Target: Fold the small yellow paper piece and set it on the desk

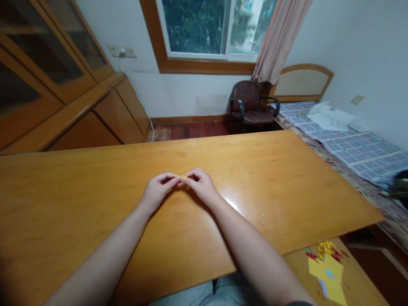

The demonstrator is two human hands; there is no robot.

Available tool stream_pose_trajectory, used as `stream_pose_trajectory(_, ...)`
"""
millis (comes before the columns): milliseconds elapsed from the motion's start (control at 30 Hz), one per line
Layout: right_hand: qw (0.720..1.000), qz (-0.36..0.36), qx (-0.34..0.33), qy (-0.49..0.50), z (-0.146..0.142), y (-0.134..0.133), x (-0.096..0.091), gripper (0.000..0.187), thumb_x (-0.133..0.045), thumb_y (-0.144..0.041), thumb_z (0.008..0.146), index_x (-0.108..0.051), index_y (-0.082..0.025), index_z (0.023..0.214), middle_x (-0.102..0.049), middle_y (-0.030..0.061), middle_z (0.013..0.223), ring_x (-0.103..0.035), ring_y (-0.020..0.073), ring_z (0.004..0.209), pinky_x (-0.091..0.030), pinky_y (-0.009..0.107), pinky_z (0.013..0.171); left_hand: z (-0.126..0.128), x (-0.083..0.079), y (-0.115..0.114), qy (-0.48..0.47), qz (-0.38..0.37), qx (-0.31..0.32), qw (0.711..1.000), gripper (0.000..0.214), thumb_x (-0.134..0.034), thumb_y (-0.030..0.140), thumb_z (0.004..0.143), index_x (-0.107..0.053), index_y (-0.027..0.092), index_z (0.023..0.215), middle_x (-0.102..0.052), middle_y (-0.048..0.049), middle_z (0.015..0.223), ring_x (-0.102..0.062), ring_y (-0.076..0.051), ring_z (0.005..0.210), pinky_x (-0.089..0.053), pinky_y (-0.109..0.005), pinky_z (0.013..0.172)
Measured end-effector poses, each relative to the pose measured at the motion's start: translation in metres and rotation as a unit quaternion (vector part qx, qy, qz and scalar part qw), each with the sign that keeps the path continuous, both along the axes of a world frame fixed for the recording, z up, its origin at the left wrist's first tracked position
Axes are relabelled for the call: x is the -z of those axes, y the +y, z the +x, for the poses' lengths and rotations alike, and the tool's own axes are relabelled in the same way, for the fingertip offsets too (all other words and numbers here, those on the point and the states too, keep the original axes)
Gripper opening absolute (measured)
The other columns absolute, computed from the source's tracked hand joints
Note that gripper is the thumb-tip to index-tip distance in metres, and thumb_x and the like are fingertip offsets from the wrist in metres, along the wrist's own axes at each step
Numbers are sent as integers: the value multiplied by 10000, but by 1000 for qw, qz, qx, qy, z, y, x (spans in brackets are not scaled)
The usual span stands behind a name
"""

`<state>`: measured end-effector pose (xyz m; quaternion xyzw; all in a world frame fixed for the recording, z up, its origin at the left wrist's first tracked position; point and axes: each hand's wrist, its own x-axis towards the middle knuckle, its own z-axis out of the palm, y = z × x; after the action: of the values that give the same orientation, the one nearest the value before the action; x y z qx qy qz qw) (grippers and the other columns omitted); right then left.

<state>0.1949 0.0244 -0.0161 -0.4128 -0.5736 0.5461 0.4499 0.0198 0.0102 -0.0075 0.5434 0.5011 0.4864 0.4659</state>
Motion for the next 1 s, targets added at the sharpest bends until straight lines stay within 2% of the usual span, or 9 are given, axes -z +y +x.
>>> stream_pose_trajectory(100,999,21,13,-21,0,1,0,261,-743,-443,751,-685,-188,751,-631,7,715,-569,124,612,-453,231,542,-1,1,-1,9,5,0,1000,290,-753,447,721,-738,165,790,-736,-53,767,-667,-184,731,-530,-298,746)
stream_pose_trajectory(233,999,36,28,-30,1,2,0,230,-736,-417,760,-683,-193,762,-626,5,727,-558,121,602,-442,230,533,-2,0,-2,17,15,-33,999,264,-752,422,727,-726,169,798,-730,-43,781,-658,-174,728,-528,-292,734)
stream_pose_trajectory(400,999,21,13,-30,0,1,0,234,-711,-419,781,-671,-188,795,-608,-8,664,-547,122,580,-434,233,540,-2,-1,-2,23,20,-45,999,238,-755,392,725,-710,164,779,-709,-30,748,-638,-156,691,-514,-277,707)
stream_pose_trajectory(600,997,54,6,-53,-1,3,-1,216,-701,-397,778,-699,-181,787,-626,5,742,-565,125,663,-435,242,623,-3,-2,-3,30,41,-41,998,219,-739,385,746,-716,168,767,-709,-33,764,-643,-162,719,-510,-276,718)
stream_pose_trajectory(800,996,51,12,-69,-1,2,-3,181,-678,-353,762,-663,-174,741,-575,-12,681,-492,118,619,-379,237,585,-4,1,-4,109,113,-39,987,178,-678,355,823,-717,182,807,-698,-33,809,-643,-159,757,-498,-264,728)
stream_pose_trajectory(1000,999,14,4,-32,-2,2,-6,171,-680,-330,731,-647,-163,723,-576,-18,661,-493,109,615,-371,233,592,-4,-3,-6,186,216,-49,957,92,-663,260,852,-703,187,813,-684,-23,795,-635,-141,748,-503,-255,712)
